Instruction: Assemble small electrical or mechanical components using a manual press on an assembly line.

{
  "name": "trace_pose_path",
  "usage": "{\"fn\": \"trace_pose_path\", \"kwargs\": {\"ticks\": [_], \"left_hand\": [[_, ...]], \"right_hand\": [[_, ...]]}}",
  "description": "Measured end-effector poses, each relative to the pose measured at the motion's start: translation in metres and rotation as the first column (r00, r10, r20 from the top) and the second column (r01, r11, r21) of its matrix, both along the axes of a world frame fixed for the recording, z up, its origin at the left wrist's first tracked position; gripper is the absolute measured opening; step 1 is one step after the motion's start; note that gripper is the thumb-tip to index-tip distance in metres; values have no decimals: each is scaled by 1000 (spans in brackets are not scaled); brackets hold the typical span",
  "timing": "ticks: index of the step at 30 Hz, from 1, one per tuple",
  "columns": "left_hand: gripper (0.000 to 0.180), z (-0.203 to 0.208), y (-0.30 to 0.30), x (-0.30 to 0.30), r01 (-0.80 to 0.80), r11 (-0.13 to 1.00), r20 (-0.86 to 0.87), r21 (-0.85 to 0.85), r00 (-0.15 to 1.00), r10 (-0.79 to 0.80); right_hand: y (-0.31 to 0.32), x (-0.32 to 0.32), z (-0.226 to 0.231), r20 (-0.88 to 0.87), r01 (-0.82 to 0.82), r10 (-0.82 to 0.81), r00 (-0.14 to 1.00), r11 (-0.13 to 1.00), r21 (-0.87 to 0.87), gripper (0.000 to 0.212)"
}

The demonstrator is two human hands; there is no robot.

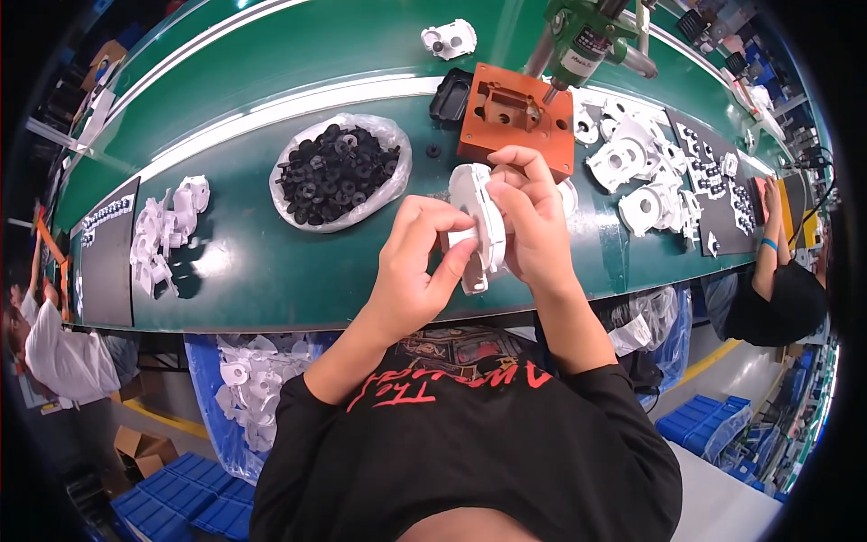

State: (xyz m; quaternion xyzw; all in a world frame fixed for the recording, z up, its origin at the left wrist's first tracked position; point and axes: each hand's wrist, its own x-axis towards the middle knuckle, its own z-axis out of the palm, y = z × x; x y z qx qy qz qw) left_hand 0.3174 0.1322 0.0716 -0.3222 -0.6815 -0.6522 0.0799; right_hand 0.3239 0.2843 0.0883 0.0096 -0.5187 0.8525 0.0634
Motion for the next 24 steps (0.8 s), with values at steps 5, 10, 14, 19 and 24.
{"fn": "trace_pose_path", "kwargs": {"ticks": [5, 10, 14, 19, 24], "left_hand": [[41, 10, -5, 3, 74, 997, -25, 8, 997, -74], [56, 9, -24, -1, 137, 983, -215, -123, 963, -161], [50, 8, -19, -6, -37, 983, -455, -180, 889, -50], [47, 21, -17, -32, -22, 981, -600, -194, 794, -101], [26, 50, 11, -86, -83, 964, -457, -251, 888, -43]], "right_hand": [[-9, 4, 4, 92, -27, 43, 995, 984, -176, 19], [10, -4, -10, 166, -152, 255, 953, 871, -467, 27], [2, -4, -21, -167, -409, 453, 876, 511, -756, 30], [1, 13, -13, -93, -381, 529, 843, 465, -799, 31], [20, 26, 2, 241, -181, 267, 933, 928, -325, 37]]}}
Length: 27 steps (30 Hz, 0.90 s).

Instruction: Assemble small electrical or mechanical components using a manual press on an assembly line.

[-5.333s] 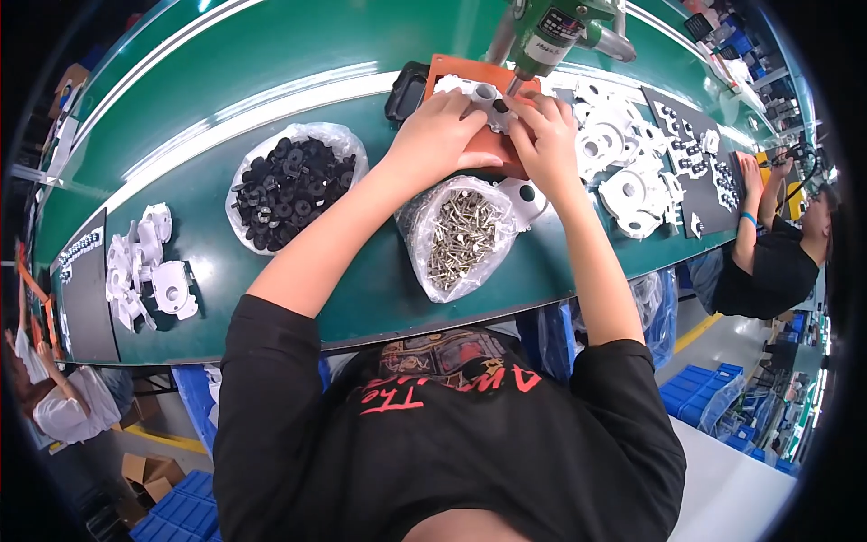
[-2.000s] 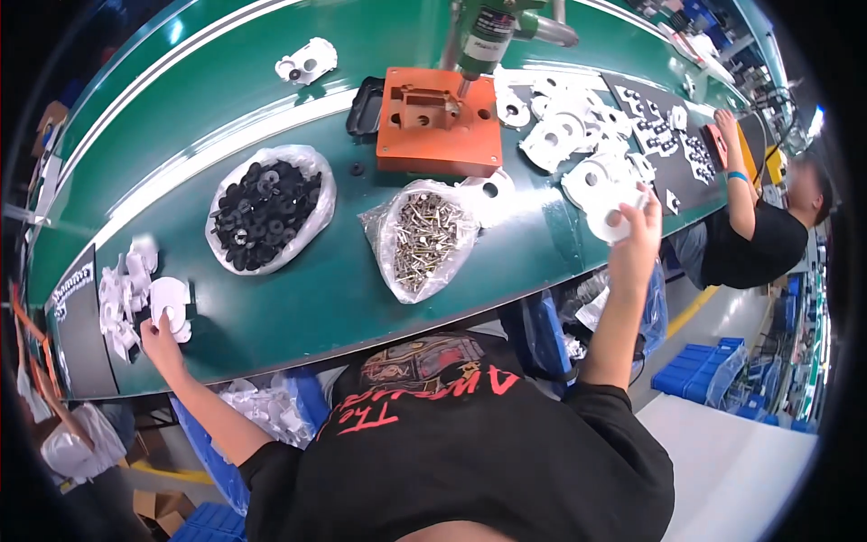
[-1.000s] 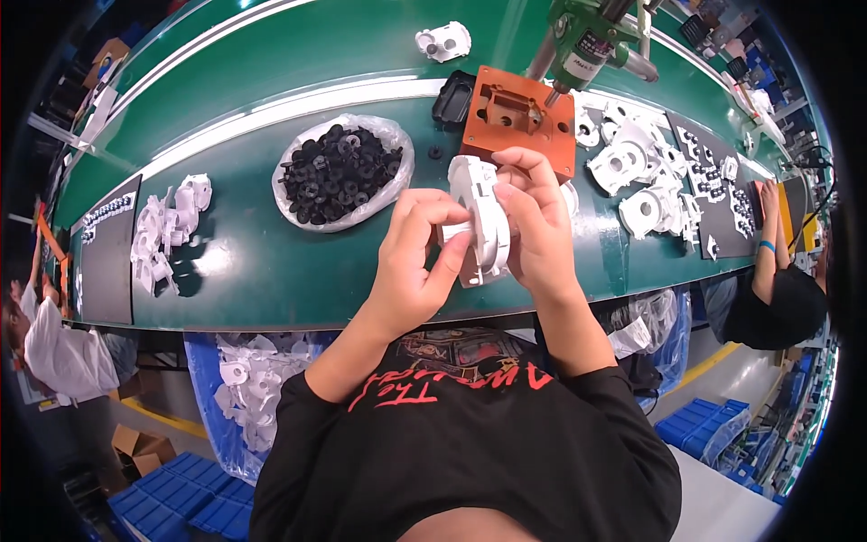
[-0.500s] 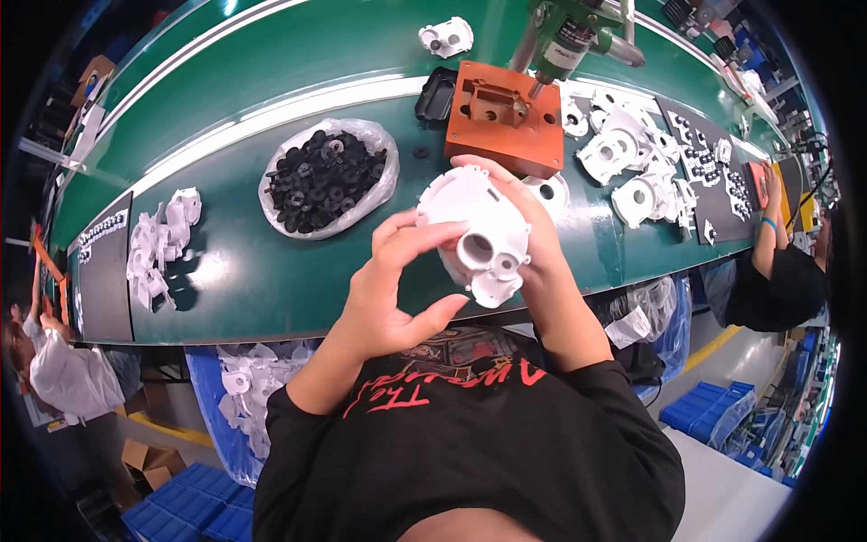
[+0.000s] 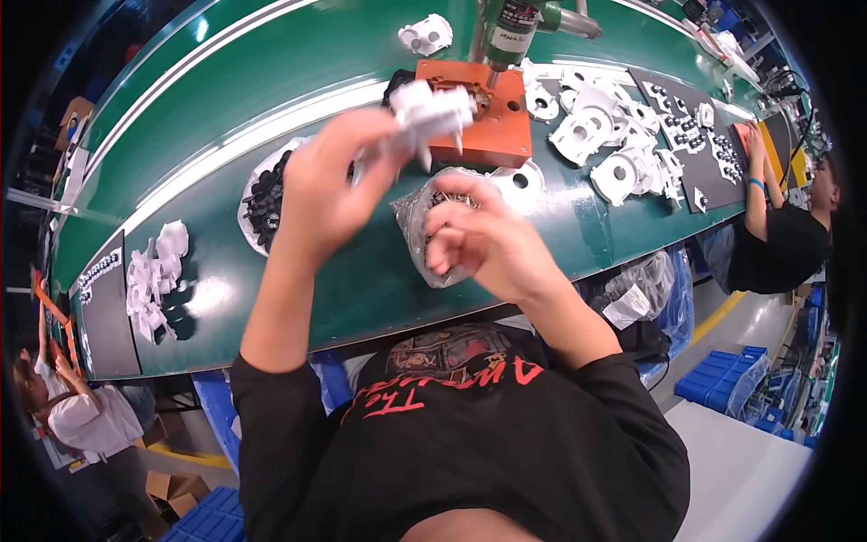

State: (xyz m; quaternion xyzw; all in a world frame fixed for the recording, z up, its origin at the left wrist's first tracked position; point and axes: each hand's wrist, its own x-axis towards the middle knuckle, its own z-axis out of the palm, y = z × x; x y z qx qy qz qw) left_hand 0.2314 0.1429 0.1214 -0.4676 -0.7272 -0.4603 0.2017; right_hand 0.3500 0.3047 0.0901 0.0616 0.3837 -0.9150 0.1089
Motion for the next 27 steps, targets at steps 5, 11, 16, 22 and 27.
{"fn": "trace_pose_path", "kwargs": {"ticks": [5, 11, 16, 22, 27], "left_hand": [[11, -42, 63, -73, -113, 912, -376, -394, 925, -48], [9, -68, 102, -84, -113, 901, -376, -420, 925, -59], [9, -75, 98, -87, -28, 907, -318, -419, 941, -118], [12, -85, 95, -85, 8, 901, -218, -434, 969, -114], [22, -71, 80, -67, -137, 968, -478, -211, 878, 20]], "right_hand": [[38, 17, -13, -118, 348, -339, 933, 935, 64, 30], [57, 36, -32, -178, 486, -460, 870, 861, 149, 28], [48, 28, -37, -335, 552, -464, 820, 795, 250, 26], [33, 6, -21, -655, 648, 158, 739, 102, 755, 24], [20, -9, -20, -535, 607, 323, 780, -188, 772, 21]]}}
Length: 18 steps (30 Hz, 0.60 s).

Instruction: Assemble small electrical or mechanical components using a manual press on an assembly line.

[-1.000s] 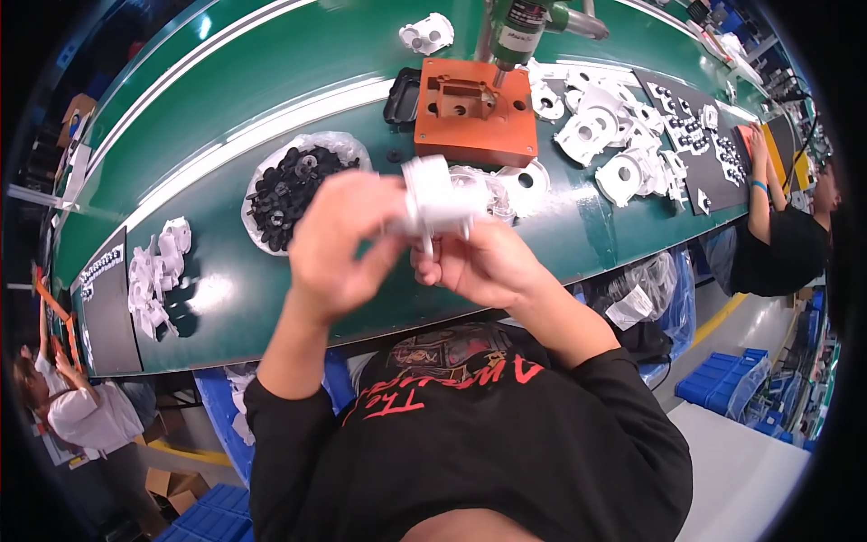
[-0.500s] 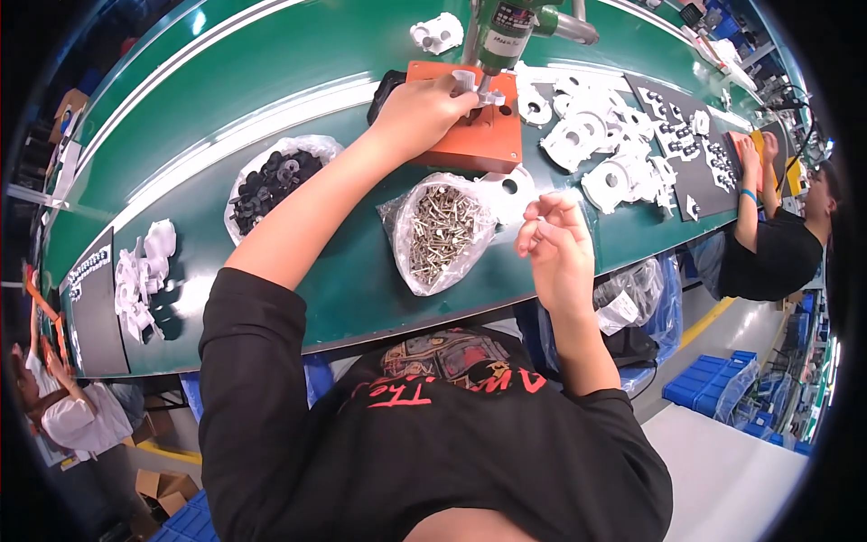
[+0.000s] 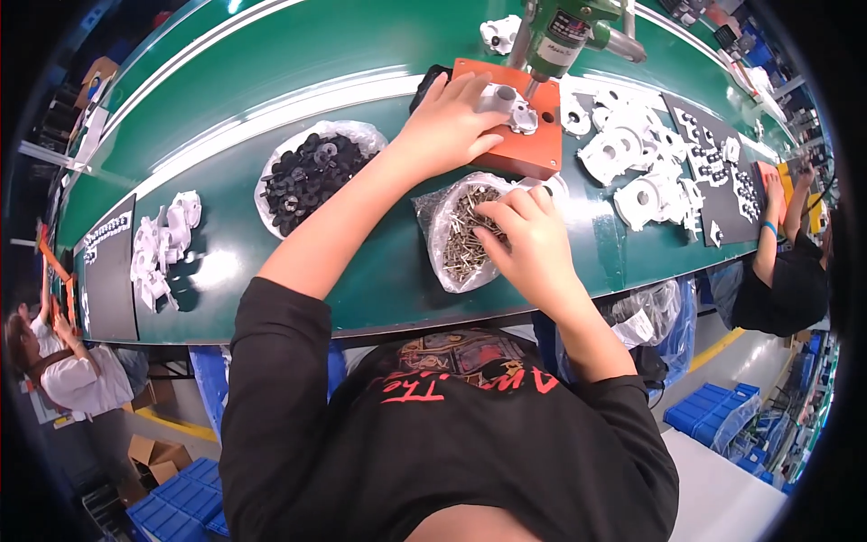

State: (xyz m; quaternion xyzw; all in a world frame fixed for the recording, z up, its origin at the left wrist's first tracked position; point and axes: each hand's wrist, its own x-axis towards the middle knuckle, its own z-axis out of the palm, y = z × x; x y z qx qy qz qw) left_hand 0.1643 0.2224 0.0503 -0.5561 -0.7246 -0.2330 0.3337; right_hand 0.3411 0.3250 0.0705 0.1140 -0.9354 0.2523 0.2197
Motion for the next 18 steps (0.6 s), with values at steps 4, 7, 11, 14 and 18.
{"fn": "trace_pose_path", "kwargs": {"ticks": [4, 7, 11, 14, 18], "left_hand": [[24, 19, -60, -7, -128, 970, 469, -207, 857, 213], [23, 32, -123, -14, -233, 821, 474, -521, 722, 505], [21, 25, -155, -10, -165, 810, 498, -563, 714, 492], [19, 22, -154, -7, -130, 816, 545, -563, 684, 485], [18, 25, -149, -7, -116, 799, 550, -591, 667, 503]], "right_hand": [[2, -4, -3, 14, -21, 21, 1000, 999, 39, 15], [4, -3, -3, 9, -40, 40, 999, 999, 10, 13], [5, -5, -1, 69, -49, 57, 996, 992, -116, 12], [5, -6, 4, 88, -38, 56, 995, 980, -194, 11], [7, -7, 5, 87, -58, 85, 993, 961, -272, 11]]}}
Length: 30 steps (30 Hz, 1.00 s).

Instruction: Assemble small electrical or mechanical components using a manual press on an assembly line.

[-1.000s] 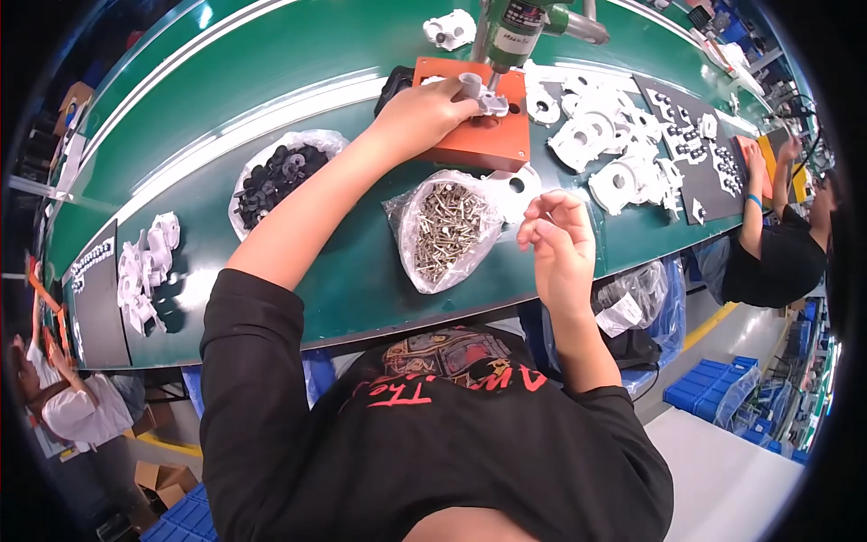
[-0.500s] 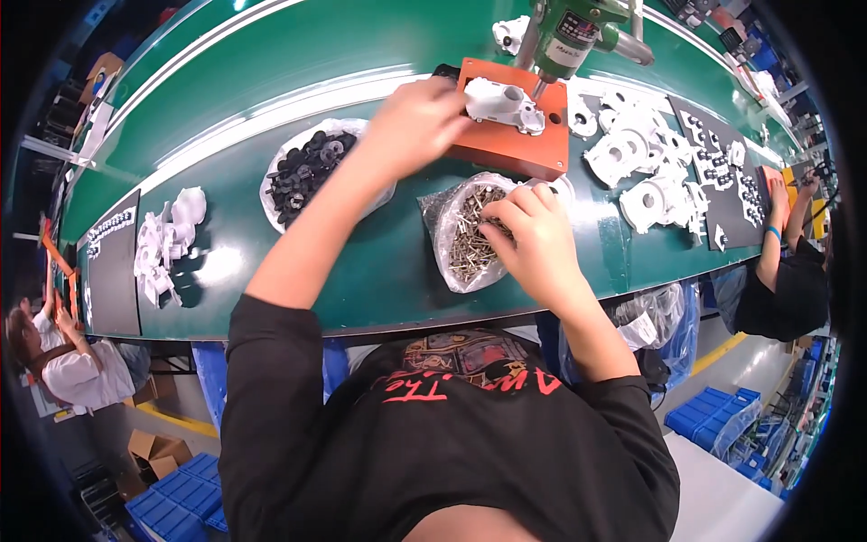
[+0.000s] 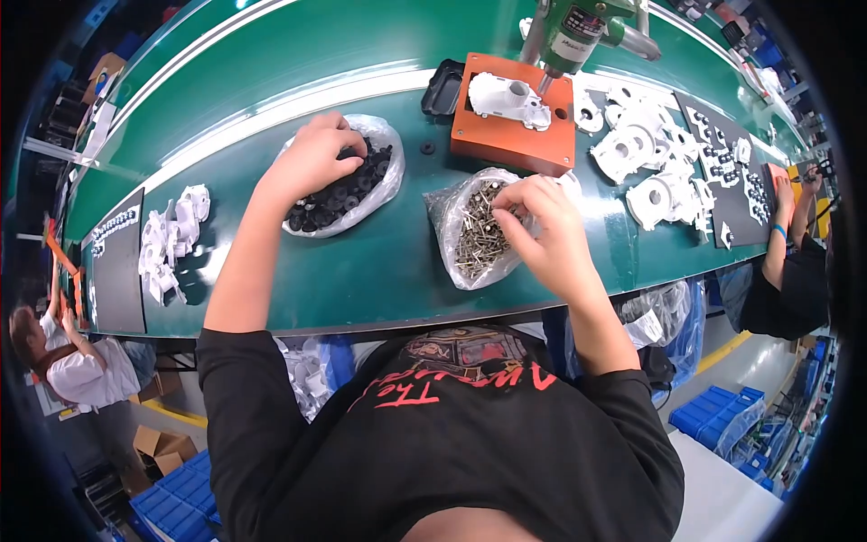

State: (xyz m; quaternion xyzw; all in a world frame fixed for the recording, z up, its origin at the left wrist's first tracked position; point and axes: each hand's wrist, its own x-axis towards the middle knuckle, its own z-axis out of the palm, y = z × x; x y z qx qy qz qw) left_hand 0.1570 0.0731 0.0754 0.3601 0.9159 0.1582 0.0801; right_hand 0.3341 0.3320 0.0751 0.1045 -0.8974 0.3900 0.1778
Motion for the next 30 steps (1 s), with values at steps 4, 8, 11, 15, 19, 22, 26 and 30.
{"fn": "trace_pose_path", "kwargs": {"ticks": [4, 8, 11, 15, 19, 22, 26, 30], "left_hand": [[19, 2, -1, 1, 38, 995, -35, -95, 999, -42], [18, -4, 4, 8, 16, 995, -87, -94, 996, -24], [19, -10, 11, 8, -2, 999, -202, 36, 979, 9], [20, -15, 28, 13, 52, 992, -168, -111, 983, -71], [22, -23, 36, 21, 76, 988, -202, -135, 974, -103], [21, -20, 37, 20, 73, 988, -217, -136, 971, -102], [21, -16, 27, 11, 31, 999, -216, 7, 976, -29], [18, -3, 27, 2, -104, 924, 169, 367, 985, 43]], "right_hand": [[5, 2, -2, -21, -15, 12, 1000, 987, -160, 11], [11, 6, 1, -2, 35, -37, 999, 969, -245, 10], [14, 5, -2, -23, 34, -43, 999, 955, -295, 12], [16, 7, 0, -34, 44, -55, 998, 959, -281, 12], [19, 10, 0, -28, 41, -51, 998, 959, -282, 12], [23, 11, -4, -25, 48, -57, 998, 959, -280, 12], [28, 11, -6, -19, 78, -88, 996, 951, -299, 12], [30, 10, -8, -4, 88, -94, 996, 947, -309, 11]]}}
